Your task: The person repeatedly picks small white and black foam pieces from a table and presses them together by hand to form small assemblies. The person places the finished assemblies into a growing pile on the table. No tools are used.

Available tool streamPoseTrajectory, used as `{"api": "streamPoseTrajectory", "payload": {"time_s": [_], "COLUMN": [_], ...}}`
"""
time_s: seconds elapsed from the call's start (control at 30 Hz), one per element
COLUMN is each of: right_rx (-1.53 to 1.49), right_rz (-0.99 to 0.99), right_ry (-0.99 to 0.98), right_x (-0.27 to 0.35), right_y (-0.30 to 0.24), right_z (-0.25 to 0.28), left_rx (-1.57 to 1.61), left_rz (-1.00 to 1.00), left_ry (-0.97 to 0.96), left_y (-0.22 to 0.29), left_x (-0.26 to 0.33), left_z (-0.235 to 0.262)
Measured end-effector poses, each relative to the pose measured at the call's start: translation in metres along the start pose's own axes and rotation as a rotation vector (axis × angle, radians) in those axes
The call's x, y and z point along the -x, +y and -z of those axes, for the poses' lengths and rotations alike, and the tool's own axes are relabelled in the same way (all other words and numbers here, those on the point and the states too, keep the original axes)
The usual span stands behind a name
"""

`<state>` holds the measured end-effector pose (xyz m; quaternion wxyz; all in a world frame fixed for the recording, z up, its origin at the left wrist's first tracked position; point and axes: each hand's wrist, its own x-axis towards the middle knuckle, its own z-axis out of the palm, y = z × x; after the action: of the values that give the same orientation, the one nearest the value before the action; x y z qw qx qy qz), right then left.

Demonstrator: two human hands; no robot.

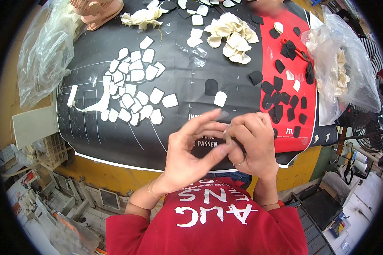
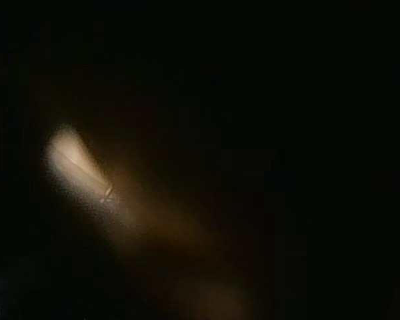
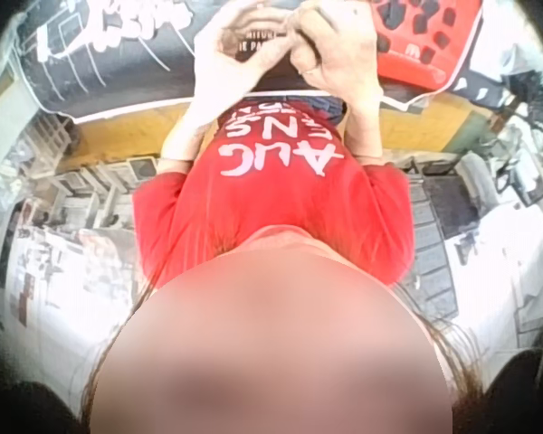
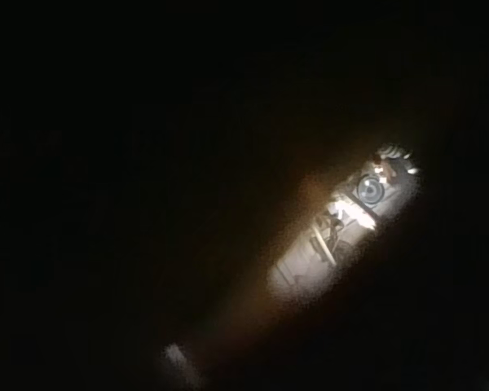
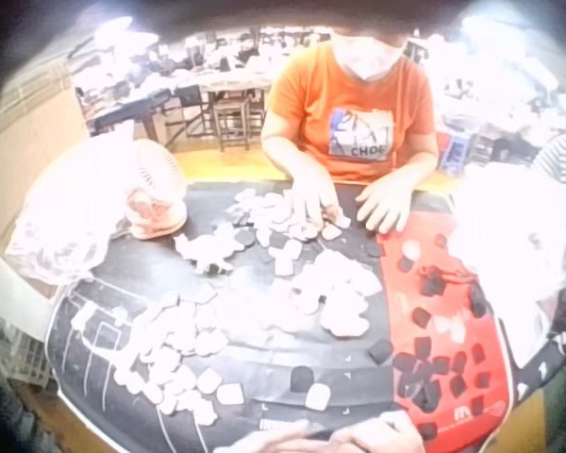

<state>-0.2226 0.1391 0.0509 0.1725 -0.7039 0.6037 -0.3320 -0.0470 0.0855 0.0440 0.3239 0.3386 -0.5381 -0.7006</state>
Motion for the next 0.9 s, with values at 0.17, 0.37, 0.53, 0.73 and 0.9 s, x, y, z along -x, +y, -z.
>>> {"api": "streamPoseTrajectory", "payload": {"time_s": [0.17,0.37,0.53,0.73,0.9], "right_rx": [0.000,-0.545,-0.860,-0.873,-0.718], "right_rz": [-0.076,-0.152,-0.559,-0.620,-0.652], "right_ry": [-0.128,0.131,0.088,0.185,0.203], "right_x": [0.000,0.005,0.007,0.001,-0.014], "right_y": [0.002,0.014,0.011,0.017,0.033], "right_z": [0.003,0.001,-0.005,-0.013,-0.014], "left_rx": [0.089,0.264,0.098,-0.251,-0.811], "left_rz": [0.119,0.146,0.042,-0.287,-0.441], "left_ry": [0.065,0.112,0.121,0.328,0.217], "left_y": [-0.006,-0.016,-0.019,-0.028,-0.025], "left_x": [-0.005,-0.011,-0.012,-0.032,-0.055], "left_z": [0.002,0.006,0.003,0.004,0.037]}}
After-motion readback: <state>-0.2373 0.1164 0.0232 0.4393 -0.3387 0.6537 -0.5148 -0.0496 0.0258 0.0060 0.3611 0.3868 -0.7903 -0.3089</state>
